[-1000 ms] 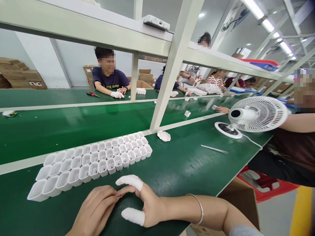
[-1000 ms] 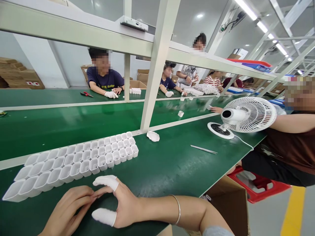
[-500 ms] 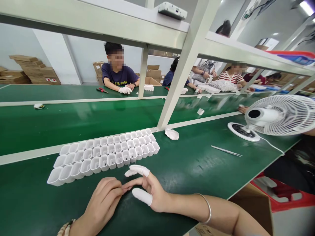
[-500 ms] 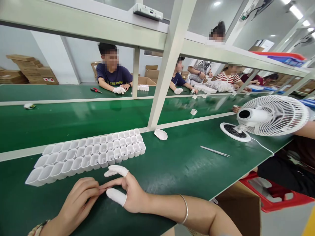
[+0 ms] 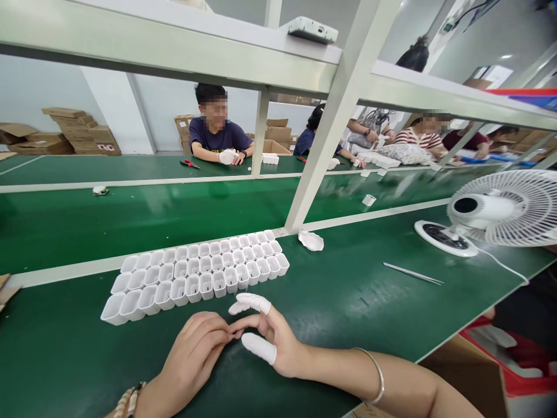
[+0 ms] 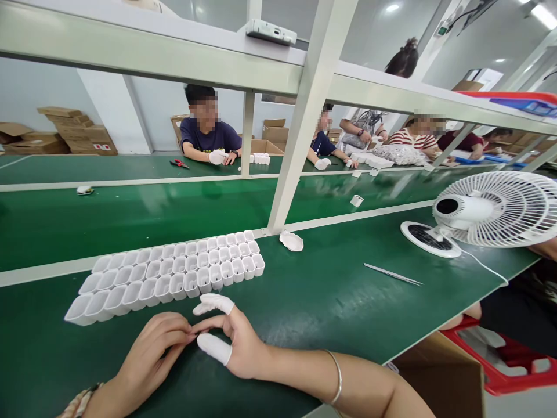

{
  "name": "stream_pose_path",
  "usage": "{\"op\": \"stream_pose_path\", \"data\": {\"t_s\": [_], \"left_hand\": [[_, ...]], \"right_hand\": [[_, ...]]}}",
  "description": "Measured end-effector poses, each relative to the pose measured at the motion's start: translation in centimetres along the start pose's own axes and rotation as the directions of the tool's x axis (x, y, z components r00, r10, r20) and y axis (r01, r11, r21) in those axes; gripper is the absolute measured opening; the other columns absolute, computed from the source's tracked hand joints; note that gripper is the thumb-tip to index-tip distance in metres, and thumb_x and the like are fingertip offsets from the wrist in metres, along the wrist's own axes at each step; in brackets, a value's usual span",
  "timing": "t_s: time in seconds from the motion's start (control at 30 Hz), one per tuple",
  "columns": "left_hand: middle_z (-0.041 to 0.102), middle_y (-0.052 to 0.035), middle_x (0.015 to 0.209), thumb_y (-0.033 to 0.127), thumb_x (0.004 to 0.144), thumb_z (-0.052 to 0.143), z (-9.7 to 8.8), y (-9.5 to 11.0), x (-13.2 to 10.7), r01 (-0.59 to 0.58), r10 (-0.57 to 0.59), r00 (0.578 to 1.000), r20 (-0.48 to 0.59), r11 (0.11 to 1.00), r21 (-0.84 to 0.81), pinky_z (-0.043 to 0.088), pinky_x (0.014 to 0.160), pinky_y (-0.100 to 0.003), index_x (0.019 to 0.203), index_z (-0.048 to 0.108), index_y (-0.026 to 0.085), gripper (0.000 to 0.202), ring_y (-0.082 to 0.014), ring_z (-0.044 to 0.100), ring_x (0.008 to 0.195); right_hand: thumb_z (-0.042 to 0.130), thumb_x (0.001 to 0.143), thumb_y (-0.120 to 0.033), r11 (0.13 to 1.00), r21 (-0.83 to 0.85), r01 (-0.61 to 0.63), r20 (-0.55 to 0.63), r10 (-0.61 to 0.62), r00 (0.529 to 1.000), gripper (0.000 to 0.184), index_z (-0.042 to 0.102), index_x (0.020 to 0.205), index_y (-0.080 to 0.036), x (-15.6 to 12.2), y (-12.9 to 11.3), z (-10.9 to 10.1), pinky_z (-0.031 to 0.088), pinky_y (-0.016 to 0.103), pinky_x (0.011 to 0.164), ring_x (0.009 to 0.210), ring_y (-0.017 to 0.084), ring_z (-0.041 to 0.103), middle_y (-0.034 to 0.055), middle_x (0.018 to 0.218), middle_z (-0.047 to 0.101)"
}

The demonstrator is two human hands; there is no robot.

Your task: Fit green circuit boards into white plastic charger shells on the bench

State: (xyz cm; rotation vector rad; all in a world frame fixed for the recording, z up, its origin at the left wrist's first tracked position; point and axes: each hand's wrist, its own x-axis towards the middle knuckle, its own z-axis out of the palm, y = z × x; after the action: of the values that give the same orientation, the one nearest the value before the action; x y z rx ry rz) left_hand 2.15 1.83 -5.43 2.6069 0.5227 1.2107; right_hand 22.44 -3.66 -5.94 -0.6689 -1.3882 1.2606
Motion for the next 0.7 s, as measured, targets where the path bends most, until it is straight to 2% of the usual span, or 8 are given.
{"op": "stream_pose_path", "data": {"t_s": [0.27, 0.43, 0.7], "left_hand": [[0.071, -0.0025, 0.090, 0.012, 0.095, 0.053, -0.2, 0.5, 0.3, -0.003, 0.004, 1.000, -0.015, 0.999, 0.032, 0.050, 0.083, -0.028, 0.098, 0.062, 0.020, 0.012, -0.0147, 0.064, 0.087], [0.068, -0.0027, 0.087, 0.012, 0.095, 0.055, -0.2, 0.6, 0.6, 0.009, -0.009, 1.000, -0.013, 1.000, 0.011, 0.048, 0.079, -0.025, 0.097, 0.061, 0.019, 0.009, -0.0142, 0.060, 0.084], [0.064, -0.0030, 0.085, 0.014, 0.095, 0.056, 0.2, 0.3, 0.4, 0.003, -0.003, 1.000, -0.011, 0.999, 0.041, 0.048, 0.076, -0.026, 0.094, 0.060, 0.019, 0.007, -0.0154, 0.058, 0.083]], "right_hand": [[0.071, 0.089, -0.036, 0.956, 0.231, -0.180, -0.065, 0.199, 0.978, 0.050, 0.048, 0.131, -0.025, 0.8, -0.3, 0.0, 0.054, 0.039, 0.087, 0.094, 0.019, 0.072, 0.0083, 0.120, 0.060], [0.072, 0.088, -0.035, 0.925, 0.327, -0.193, -0.081, 0.231, 0.970, 0.047, 0.052, 0.129, -0.023, 1.0, -0.2, 0.0, 0.053, 0.036, 0.081, 0.091, 0.020, 0.073, 0.0066, 0.114, 0.062], [0.072, 0.088, -0.034, 0.932, 0.307, -0.192, -0.088, 0.229, 0.970, 0.048, 0.053, 0.131, -0.022, 1.2, 0.2, -0.3, 0.054, 0.035, 0.079, 0.091, 0.020, 0.072, 0.0069, 0.114, 0.064]]}}
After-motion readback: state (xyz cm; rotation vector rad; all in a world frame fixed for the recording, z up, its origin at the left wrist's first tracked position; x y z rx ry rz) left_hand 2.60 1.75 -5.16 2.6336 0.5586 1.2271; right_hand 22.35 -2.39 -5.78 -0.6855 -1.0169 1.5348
